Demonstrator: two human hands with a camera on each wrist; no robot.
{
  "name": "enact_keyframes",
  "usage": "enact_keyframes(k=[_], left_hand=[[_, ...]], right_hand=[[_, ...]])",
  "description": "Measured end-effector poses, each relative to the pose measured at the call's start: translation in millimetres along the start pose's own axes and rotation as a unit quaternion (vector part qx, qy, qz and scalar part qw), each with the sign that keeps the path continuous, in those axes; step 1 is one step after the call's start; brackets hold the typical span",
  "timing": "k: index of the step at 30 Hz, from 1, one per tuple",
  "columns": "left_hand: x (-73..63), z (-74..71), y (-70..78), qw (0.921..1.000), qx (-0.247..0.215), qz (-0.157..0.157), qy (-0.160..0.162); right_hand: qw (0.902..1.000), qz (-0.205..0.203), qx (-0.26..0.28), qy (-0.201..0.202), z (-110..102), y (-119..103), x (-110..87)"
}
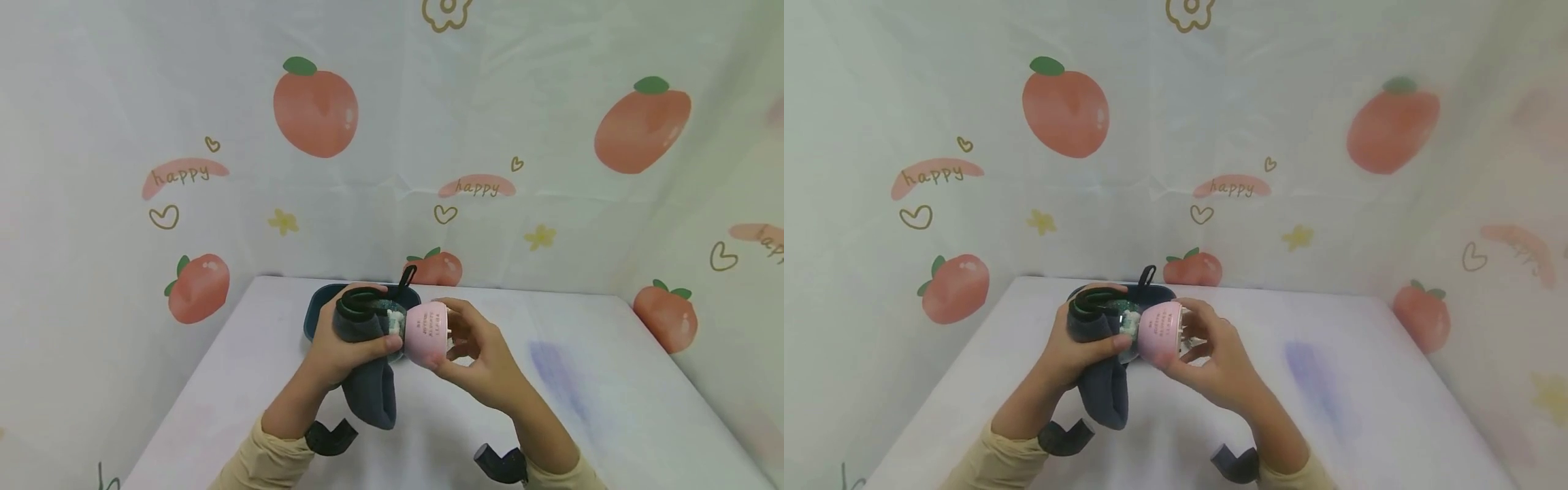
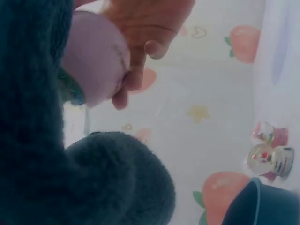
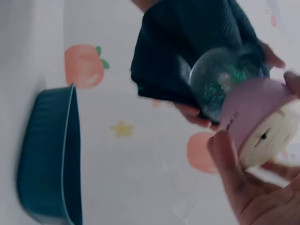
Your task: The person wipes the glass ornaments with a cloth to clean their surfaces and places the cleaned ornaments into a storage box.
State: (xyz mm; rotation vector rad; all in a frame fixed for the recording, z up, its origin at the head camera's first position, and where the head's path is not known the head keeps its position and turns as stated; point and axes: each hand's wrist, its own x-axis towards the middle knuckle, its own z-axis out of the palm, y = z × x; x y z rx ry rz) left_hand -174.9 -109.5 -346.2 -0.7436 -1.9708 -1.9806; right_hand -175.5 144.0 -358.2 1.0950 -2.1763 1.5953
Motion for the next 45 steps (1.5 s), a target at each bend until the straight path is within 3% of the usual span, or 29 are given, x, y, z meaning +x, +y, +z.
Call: enact_keyframes(k=[3, 6, 9, 12, 18, 23, 26, 29, 33, 36, 40, 45], left_hand=[[1.5, -3.7, -0.1, 0.9998, -0.004, -0.004, -0.019], [3.8, -8.8, 0.5, 0.9993, 0.0, -0.011, -0.036], [6.1, -12.6, 2.8, 0.999, 0.014, -0.014, -0.039], [7.2, -13.7, 5.7, 0.9991, 0.025, -0.01, -0.034], [4.9, -11.7, 8.7, 0.9978, 0.067, -0.003, -0.002], [2.2, -9.4, 8.2, 0.9979, 0.065, 0.008, 0.006], [0.9, -8.4, 6.5, 0.9992, 0.04, 0.0, 0.001], [-0.2, -8.8, 4.8, 0.9997, 0.001, -0.024, -0.008], [-0.7, -10.9, 3.3, 0.9975, -0.038, -0.054, -0.023], [-0.5, -10.1, 3.4, 0.9977, -0.038, -0.049, -0.028], [-0.9, -7.5, 5.3, 0.9997, -0.003, -0.012, -0.022], [-2.9, -3.1, 4.5, 0.9995, 0.029, 0.011, -0.003]], right_hand=[[0.997, -0.074, -0.021, -0.003, -0.2, -1.0, -1.0], [0.9828, -0.165, -0.082, 0.006, 1.3, -1.5, -1.3], [0.9712, -0.208, -0.115, 0.015, 3.7, -2.2, 0.0], [0.9771, -0.181, -0.11, 0.018, 6.0, -1.6, 0.2], [0.9961, -0.068, -0.053, 0.017, 11.4, 2.6, -2.0], [0.9998, 0.0, 0.011, 0.016, 13.4, 0.9, -0.6], [0.9997, -0.009, 0.018, 0.011, 11.6, -1.3, 0.1], [0.9968, -0.077, -0.02, 0.007, 9.0, -3.2, 0.3], [0.9779, -0.192, -0.082, 0.003, 6.9, -4.6, 2.0], [0.9703, -0.224, -0.093, 0.006, 4.9, -5.1, 3.2], [0.9813, -0.181, -0.064, 0.005, 2.7, -5.8, 1.6], [0.9979, -0.054, -0.035, 0.001, 3.5, -3.1, -1.7]])
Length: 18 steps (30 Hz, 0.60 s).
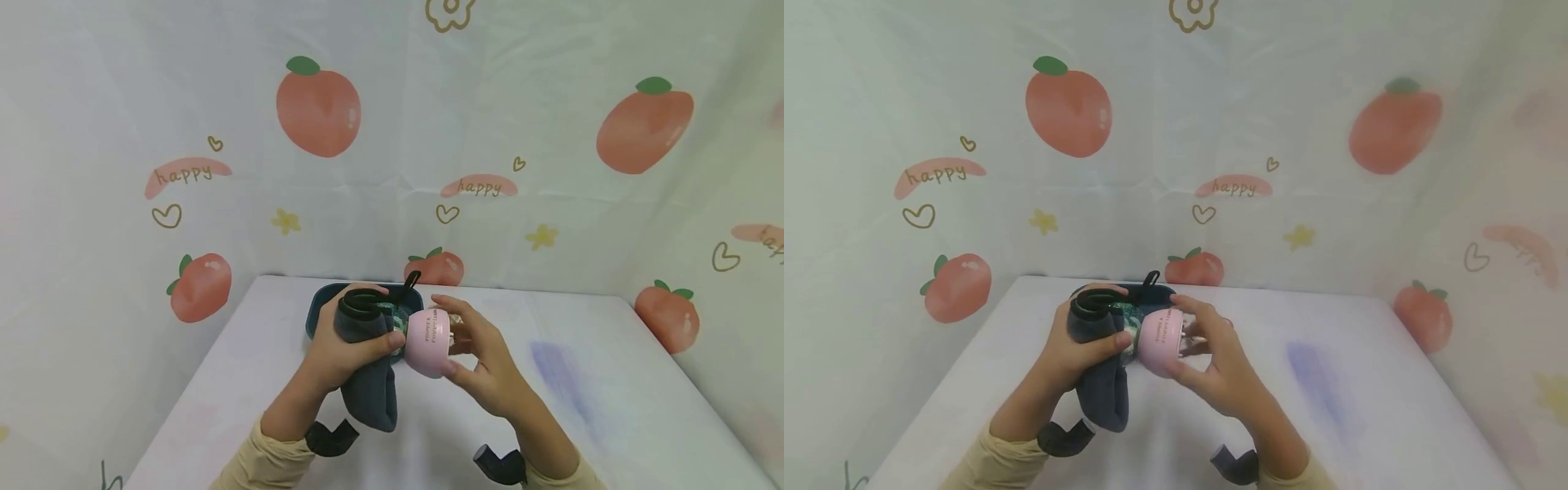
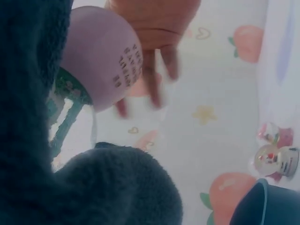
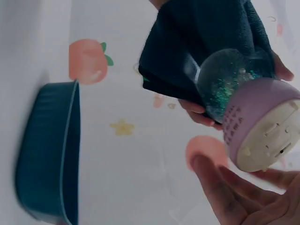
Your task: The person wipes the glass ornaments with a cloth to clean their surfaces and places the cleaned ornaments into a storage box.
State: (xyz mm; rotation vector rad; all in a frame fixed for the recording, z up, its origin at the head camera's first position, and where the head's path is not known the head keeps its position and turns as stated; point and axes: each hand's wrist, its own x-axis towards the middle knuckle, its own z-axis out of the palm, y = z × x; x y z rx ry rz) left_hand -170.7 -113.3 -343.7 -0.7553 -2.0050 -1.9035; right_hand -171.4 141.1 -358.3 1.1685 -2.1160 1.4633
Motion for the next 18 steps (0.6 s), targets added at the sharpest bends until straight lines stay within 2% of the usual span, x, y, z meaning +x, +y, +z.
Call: enact_keyframes(k=[4, 6, 9, 11, 14, 16, 18], left_hand=[[-0.9, 0.9, -0.8, 0.9999, 0.003, 0.01, 0.005], [-1.0, -0.5, -1.7, 0.9999, 0.001, 0.011, 0.004], [-0.6, -2.7, -1.7, 0.9999, -0.012, -0.004, -0.004], [0.2, -4.0, -0.9, 0.9995, -0.021, -0.021, -0.011], [1.2, -4.8, 1.1, 0.9986, -0.021, -0.046, -0.017], [1.7, -4.5, 1.7, 0.9983, -0.016, -0.055, -0.013], [1.6, -3.2, 1.2, 0.998, -0.016, -0.06, -0.01]], right_hand=[[0.997, 0.062, 0.044, -0.014, 0.8, 2.0, -0.7], [0.9958, 0.061, 0.065, -0.022, 0.9, 2.5, -0.2], [0.998, 0.013, 0.057, -0.024, 0.1, 2.7, 1.0], [0.9986, -0.048, 0.017, -0.016, 0.0, 3.9, 1.5], [0.9908, -0.127, -0.048, 0.01, 0.8, 5.5, 1.9], [0.9857, -0.149, -0.075, 0.021, 1.6, 6.4, 2.0], [0.985, -0.15, -0.083, 0.023, 2.2, 6.7, 1.6]])
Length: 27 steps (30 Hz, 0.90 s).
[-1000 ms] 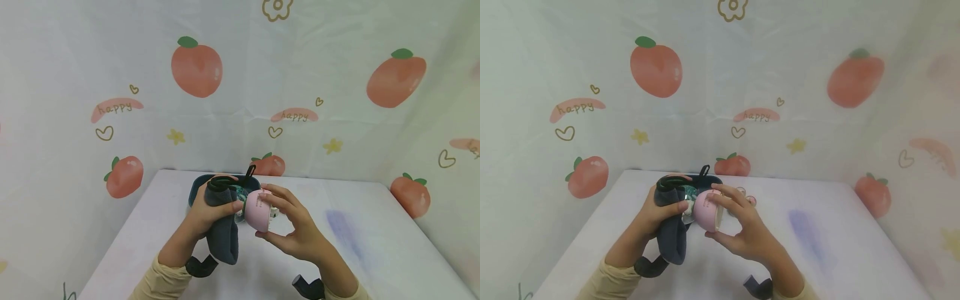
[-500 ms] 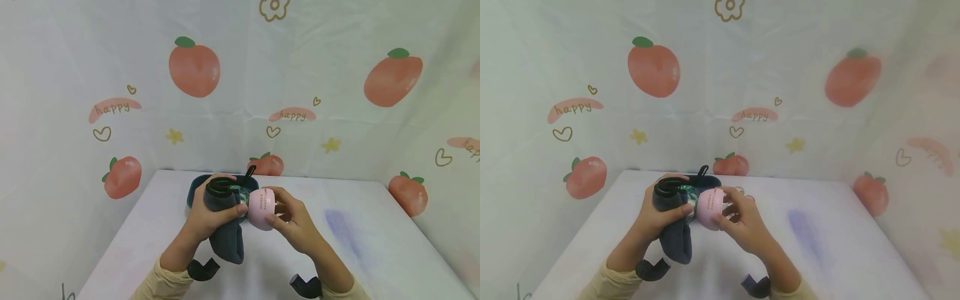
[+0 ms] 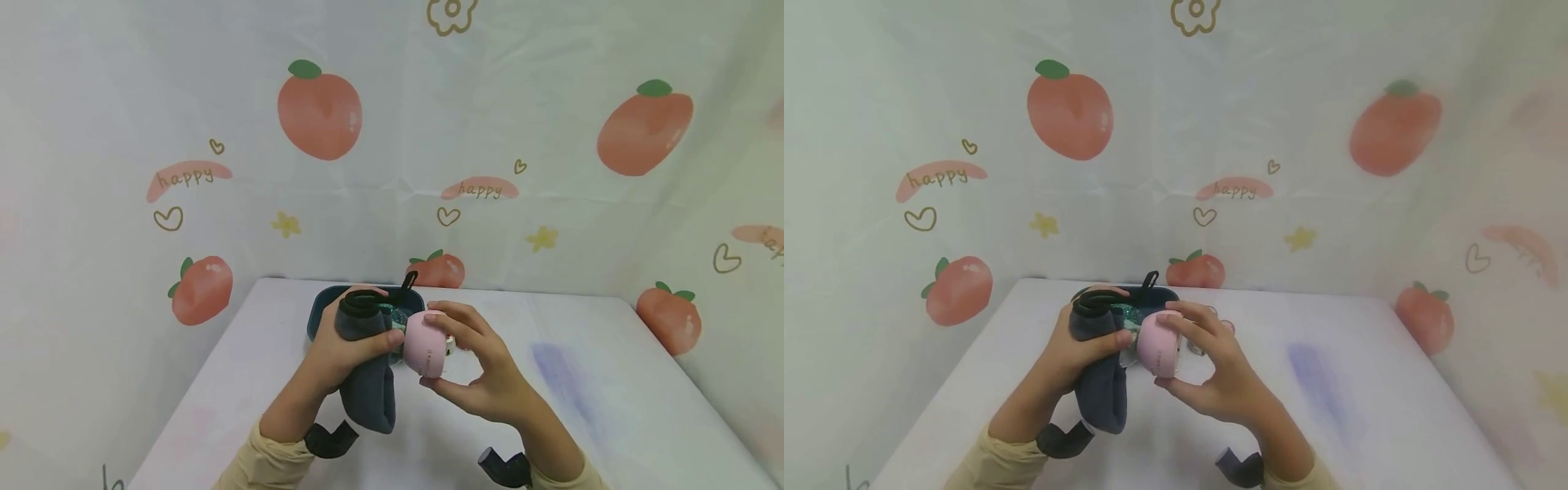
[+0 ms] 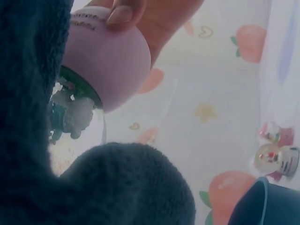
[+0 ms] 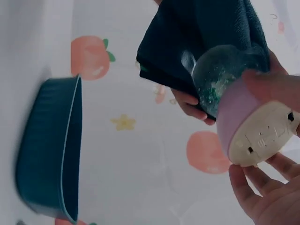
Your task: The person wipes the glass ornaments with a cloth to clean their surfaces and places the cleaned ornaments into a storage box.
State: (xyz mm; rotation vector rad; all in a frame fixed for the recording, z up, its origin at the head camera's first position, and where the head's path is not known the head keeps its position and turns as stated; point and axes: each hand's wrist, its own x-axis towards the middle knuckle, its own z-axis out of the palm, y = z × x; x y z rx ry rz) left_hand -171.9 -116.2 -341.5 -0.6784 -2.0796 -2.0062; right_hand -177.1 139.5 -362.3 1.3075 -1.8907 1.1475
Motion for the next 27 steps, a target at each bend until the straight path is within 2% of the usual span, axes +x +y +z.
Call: enact_keyframes(k=[6, 9, 11, 14, 16, 18, 21, 23, 25, 27], left_hand=[[0.9, 5.0, 0.7, 0.9997, 0.014, 0.015, 0.01], [-0.6, 5.5, 1.5, 0.9991, 0.026, 0.023, 0.025], [-2.1, 5.7, 1.9, 0.999, 0.024, 0.023, 0.032], [-2.7, 6.8, 1.2, 0.9991, 0.016, 0.024, 0.032], [-2.8, 7.6, 0.5, 0.9993, 0.007, 0.025, 0.028], [-3.1, 8.0, -0.7, 0.9993, -0.009, 0.026, 0.024], [-2.4, 8.8, -1.8, 0.999, -0.04, 0.014, 0.014], [-1.5, 9.1, -2.7, 0.9984, -0.055, 0.006, 0.009], [-0.9, 9.2, -3.3, 0.998, -0.063, -0.003, 0.006], [-0.8, 9.2, -3.7, 0.9981, -0.06, -0.007, 0.007]], right_hand=[[0.9992, 0.029, 0.025, -0.009, -3.4, -1.9, -1.2], [0.9964, 0.068, 0.047, -0.02, -4.3, -2.2, -0.8], [0.9908, 0.113, 0.064, -0.037, -4.1, -2.9, -0.4], [0.9763, 0.182, 0.096, -0.066, -5.0, -4.9, -0.7], [0.9694, 0.201, 0.117, -0.079, -5.9, -6.2, -0.6], [0.9714, 0.189, 0.121, -0.078, -7.1, -6.8, -0.6], [0.9885, 0.117, 0.08, -0.053, -8.8, -6.2, -0.7], [0.9964, 0.065, 0.044, -0.031, -9.2, -5.6, -0.2], [0.9993, 0.03, 0.019, -0.015, -9.0, -5.2, 0.2], [0.9996, 0.021, 0.016, -0.013, -8.9, -5.3, 0.6]])
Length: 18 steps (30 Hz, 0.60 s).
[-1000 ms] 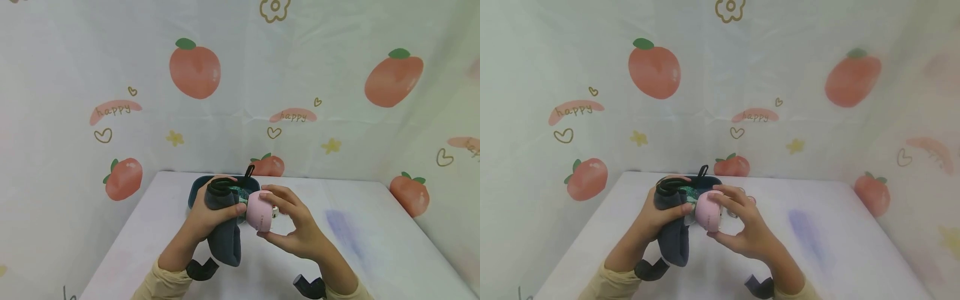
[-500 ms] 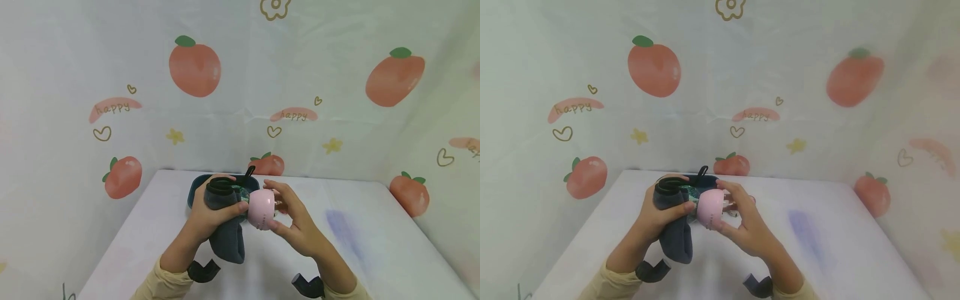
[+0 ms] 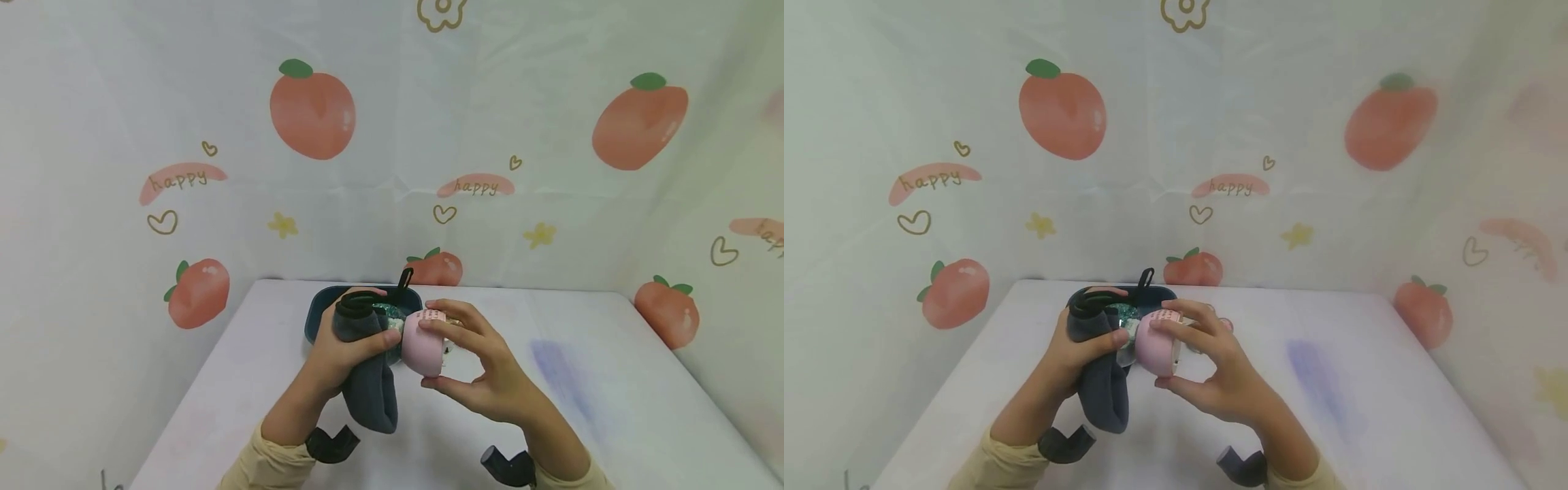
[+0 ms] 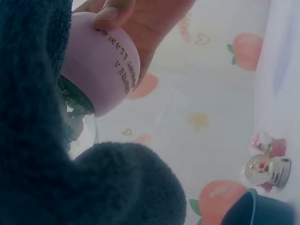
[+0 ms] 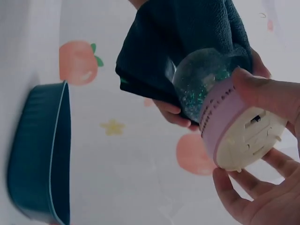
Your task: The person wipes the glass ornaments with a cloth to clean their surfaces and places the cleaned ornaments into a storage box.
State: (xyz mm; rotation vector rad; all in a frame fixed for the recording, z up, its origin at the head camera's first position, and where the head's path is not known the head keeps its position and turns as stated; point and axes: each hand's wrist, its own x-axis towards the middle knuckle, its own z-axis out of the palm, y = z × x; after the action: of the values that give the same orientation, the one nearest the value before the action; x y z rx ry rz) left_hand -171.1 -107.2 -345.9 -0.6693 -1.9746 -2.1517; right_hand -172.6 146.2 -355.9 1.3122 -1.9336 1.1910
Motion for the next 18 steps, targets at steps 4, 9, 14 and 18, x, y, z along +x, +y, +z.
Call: enact_keyframes(k=[4, 9, 14, 18], left_hand=[[-0.3, -0.2, 1.2, 0.9998, 0.012, 0.011, 0.006], [-1.4, 0.7, 5.1, 0.9985, 0.037, 0.038, 0.015], [-3.2, 3.8, 5.9, 0.9978, 0.05, 0.042, 0.014], [-4.5, 5.8, 2.7, 0.9978, 0.052, 0.039, 0.007]], right_hand=[[0.9997, 0.011, 0.018, -0.015, -2.5, -0.3, 0.4], [0.9914, 0.082, 0.095, -0.038, -8.0, -1.1, 0.2], [0.9739, 0.188, 0.125, -0.026, -4.1, -3.4, 0.7], [0.971, 0.193, 0.141, -0.011, -3.4, -4.4, -0.1]])
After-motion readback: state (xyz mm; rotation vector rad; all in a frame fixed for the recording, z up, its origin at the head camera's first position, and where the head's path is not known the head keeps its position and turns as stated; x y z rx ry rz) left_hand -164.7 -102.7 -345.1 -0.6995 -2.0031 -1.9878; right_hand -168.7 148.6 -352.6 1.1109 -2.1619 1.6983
